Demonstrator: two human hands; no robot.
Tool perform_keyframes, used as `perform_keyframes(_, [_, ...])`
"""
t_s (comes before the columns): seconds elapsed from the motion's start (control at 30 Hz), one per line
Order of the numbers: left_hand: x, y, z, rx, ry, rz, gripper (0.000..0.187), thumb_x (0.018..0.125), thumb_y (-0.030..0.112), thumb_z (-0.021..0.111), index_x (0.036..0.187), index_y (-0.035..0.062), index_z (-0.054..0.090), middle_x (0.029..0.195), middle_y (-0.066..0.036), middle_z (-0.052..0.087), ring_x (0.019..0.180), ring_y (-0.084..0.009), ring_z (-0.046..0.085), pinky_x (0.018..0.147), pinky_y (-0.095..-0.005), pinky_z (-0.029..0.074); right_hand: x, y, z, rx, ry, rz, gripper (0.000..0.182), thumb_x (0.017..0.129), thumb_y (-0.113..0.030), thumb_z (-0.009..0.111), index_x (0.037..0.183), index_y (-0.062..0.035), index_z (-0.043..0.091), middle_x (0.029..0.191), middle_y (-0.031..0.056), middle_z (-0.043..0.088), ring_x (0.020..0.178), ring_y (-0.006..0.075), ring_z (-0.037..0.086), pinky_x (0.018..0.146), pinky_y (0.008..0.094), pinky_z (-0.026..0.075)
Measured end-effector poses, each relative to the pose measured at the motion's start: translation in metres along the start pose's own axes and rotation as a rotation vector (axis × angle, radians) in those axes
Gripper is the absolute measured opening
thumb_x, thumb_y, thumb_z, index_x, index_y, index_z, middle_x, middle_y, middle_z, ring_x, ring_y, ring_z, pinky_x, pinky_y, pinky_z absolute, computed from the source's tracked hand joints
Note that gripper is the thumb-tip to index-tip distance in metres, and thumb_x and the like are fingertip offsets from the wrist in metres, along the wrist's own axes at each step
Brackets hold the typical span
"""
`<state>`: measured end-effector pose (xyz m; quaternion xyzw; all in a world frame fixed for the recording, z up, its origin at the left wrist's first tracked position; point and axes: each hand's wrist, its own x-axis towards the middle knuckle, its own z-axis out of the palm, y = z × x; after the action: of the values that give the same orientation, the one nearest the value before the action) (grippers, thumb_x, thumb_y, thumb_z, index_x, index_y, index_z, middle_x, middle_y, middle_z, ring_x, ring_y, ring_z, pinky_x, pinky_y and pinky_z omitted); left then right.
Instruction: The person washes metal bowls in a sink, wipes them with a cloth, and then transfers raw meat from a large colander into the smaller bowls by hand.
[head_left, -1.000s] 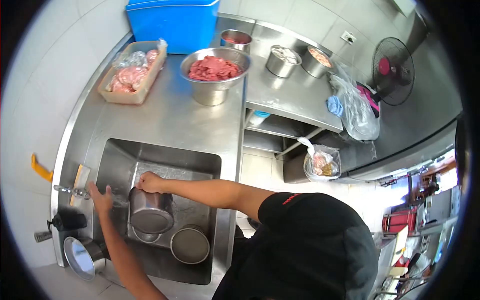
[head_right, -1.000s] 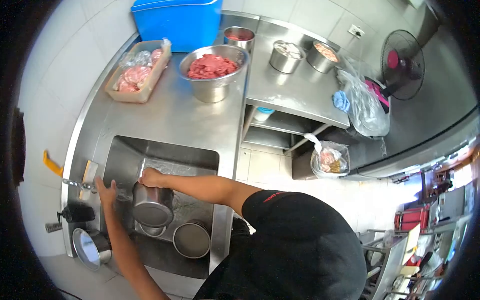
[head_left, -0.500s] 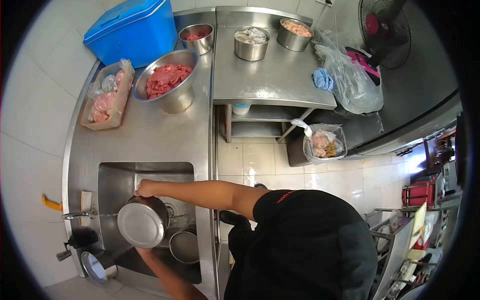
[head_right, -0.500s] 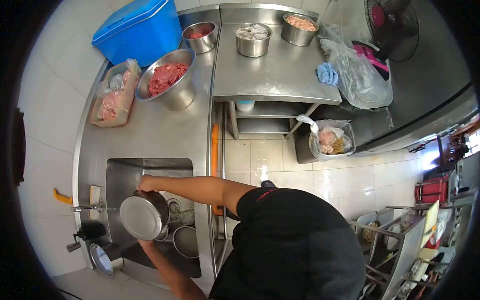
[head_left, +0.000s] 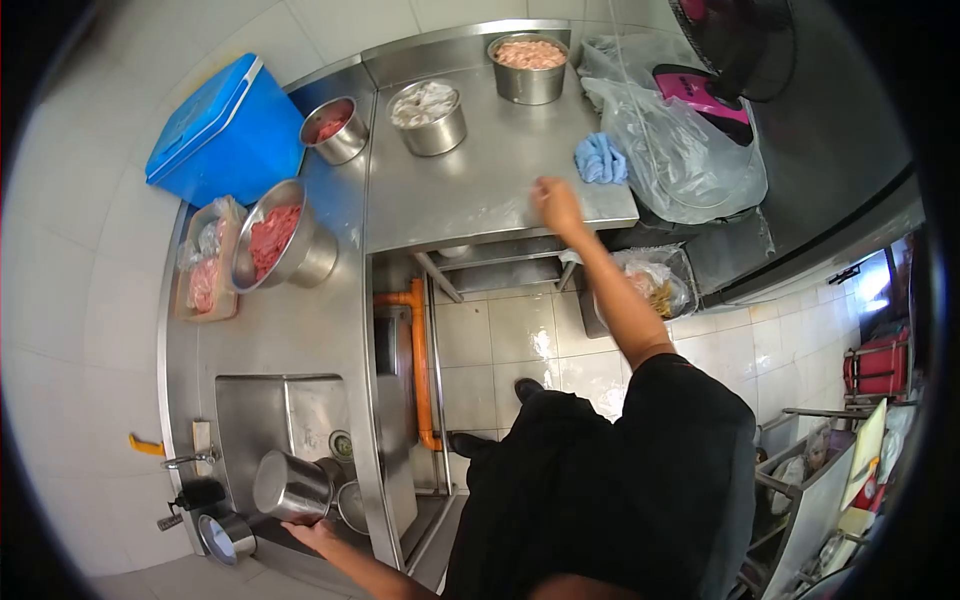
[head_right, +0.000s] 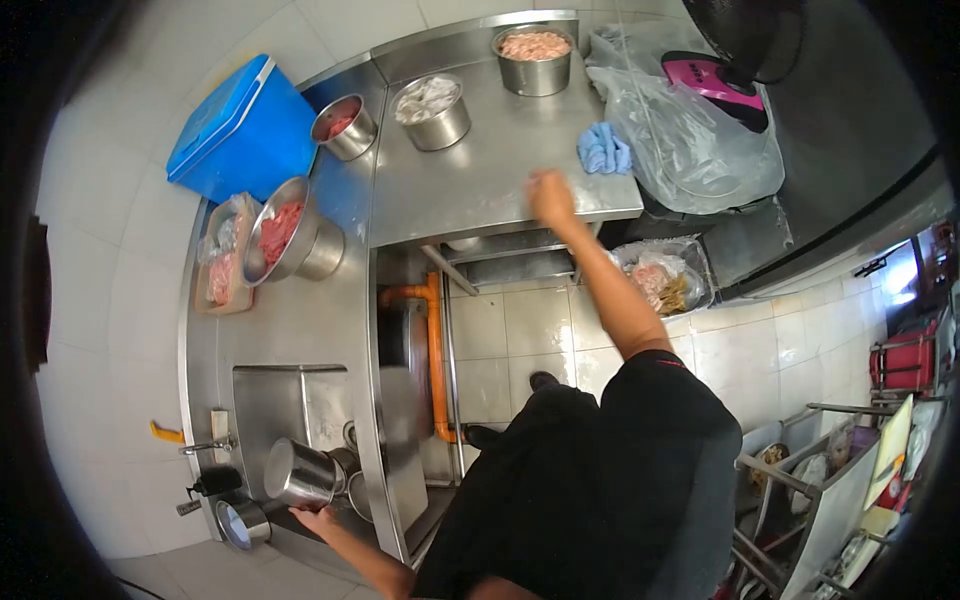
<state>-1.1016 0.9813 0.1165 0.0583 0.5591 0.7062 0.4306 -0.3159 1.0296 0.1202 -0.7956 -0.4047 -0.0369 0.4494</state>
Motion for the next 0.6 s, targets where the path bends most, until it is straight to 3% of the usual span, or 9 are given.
perform_keyframes(0.03, [-0.024, 0.009, 0.02, 0.063, -0.041, 0.042, 0.054, 0.088, 0.033, 0.058, 0.123, -0.0062, 0.047, 0.12, -0.02, 0.052, 0.106, -0.0248, 0.053, 0.091, -0.0393, 0.044, 0.023, 0.021, -0.026, -0.18, -0.034, 0.109, 0.031, 0.081, -0.02, 0.063, 0.104, 0.0, 0.059, 0.105, 0.0272, 0.056, 0.094, 0.0396, 0.057, 0.079, 0.0454, 0.047])
perform_keyframes(0.07, [-0.052, 0.019, 0.047, 0.128, -0.078, 0.086, 0.062, 0.087, 0.041, 0.059, 0.126, -0.0051, 0.044, 0.123, -0.022, 0.049, 0.109, -0.0255, 0.051, 0.093, -0.0391, 0.043, 0.038, 0.033, -0.047, -0.242, 0.018, 0.124, 0.034, 0.081, -0.02, 0.063, 0.108, -0.0006, 0.056, 0.107, 0.0288, 0.053, 0.094, 0.0407, 0.057, 0.08, 0.046, 0.047])
perform_keyframes(0.13, [-0.112, 0.023, 0.105, 0.478, -0.132, 0.466, 0.054, 0.086, 0.037, 0.063, 0.118, -0.0045, 0.051, 0.112, -0.018, 0.056, 0.098, -0.022, 0.056, 0.086, -0.0366, 0.046, 0.063, 0.049, -0.073, -0.342, 0.009, 0.217, 0.05, 0.081, -0.022, 0.064, 0.122, -0.003, 0.045, 0.116, 0.0323, 0.046, 0.096, 0.043, 0.056, 0.083, 0.0467, 0.047])
perform_keyframes(0.2, [-0.138, 0.028, 0.143, 0.823, -0.245, 0.628, 0.043, 0.084, 0.029, 0.068, 0.107, -0.0048, 0.055, 0.096, -0.012, 0.06, 0.084, -0.0177, 0.057, 0.076, -0.0332, 0.048, 0.078, 0.057, -0.081, -0.372, -0.073, 0.341, 0.059, 0.08, -0.024, 0.065, 0.128, -0.0038, 0.037, 0.117, 0.0311, 0.047, 0.101, 0.0421, 0.055, 0.086, 0.0469, 0.046])
perform_keyframes(0.3, [-0.203, 0.009, 0.219, 0.907, -0.628, 0.894, 0.028, 0.081, 0.017, 0.07, 0.096, -0.0031, 0.057, 0.083, -0.005, 0.059, 0.071, -0.0124, 0.054, 0.066, -0.0278, 0.047, 0.08, 0.081, -0.076, -0.376, -0.241, 0.33, 0.071, 0.075, -0.028, 0.068, 0.135, -0.0083, 0.033, 0.116, 0.0284, 0.051, 0.106, 0.0428, 0.053, 0.088, 0.0464, 0.045])
perform_keyframes(0.43, [-0.259, -0.038, 0.311, 0.936, -1.021, 0.925, 0.022, 0.081, 0.016, 0.07, 0.09, -0.0012, 0.059, 0.082, -0.005, 0.059, 0.073, -0.0126, 0.054, 0.067, -0.0267, 0.045, 0.06, 0.084, -0.079, -0.23, 0.034, 0.238, 0.041, 0.074, -0.021, 0.067, 0.11, -0.0031, 0.058, 0.102, 0.023, 0.061, 0.099, 0.0381, 0.057, 0.086, 0.0432, 0.045])
perform_keyframes(0.5, [-0.253, -0.077, 0.353, 0.937, -1.167, 1.14, 0.029, 0.081, 0.02, 0.07, 0.092, -0.0035, 0.058, 0.082, -0.008, 0.06, 0.073, -0.0174, 0.057, 0.069, -0.0294, 0.045, 0.034, 0.074, -0.102, -0.075, 0.165, 0.134, 0.038, 0.074, -0.02, 0.067, 0.107, -0.001, 0.059, 0.097, 0.023, 0.063, 0.093, 0.0377, 0.06, 0.08, 0.0391, 0.047])
perform_keyframes(0.53, [-0.262, -0.095, 0.375, 0.931, -1.247, 1.163, 0.03, 0.082, 0.021, 0.069, 0.095, -0.0031, 0.057, 0.081, -0.01, 0.06, 0.074, -0.019, 0.059, 0.069, -0.0304, 0.045, 0.017, 0.069, -0.114, 0.032, 0.286, 0.068, 0.038, 0.075, -0.02, 0.067, 0.105, -0.0001, 0.059, 0.096, 0.0207, 0.064, 0.09, 0.0329, 0.062, 0.078, 0.0358, 0.047])
perform_keyframes(0.6, [-0.304, -0.123, 0.419, 0.845, -1.456, 1.15, 0.028, 0.083, 0.021, 0.066, 0.096, -0.0024, 0.057, 0.083, -0.014, 0.061, 0.075, -0.0253, 0.061, 0.069, -0.033, 0.046, -0.024, 0.044, -0.153, 0.195, 0.31, 0.197, 0.037, 0.074, -0.021, 0.067, 0.104, -0.0008, 0.06, 0.096, 0.0207, 0.062, 0.09, 0.031, 0.061, 0.078, 0.0373, 0.047])
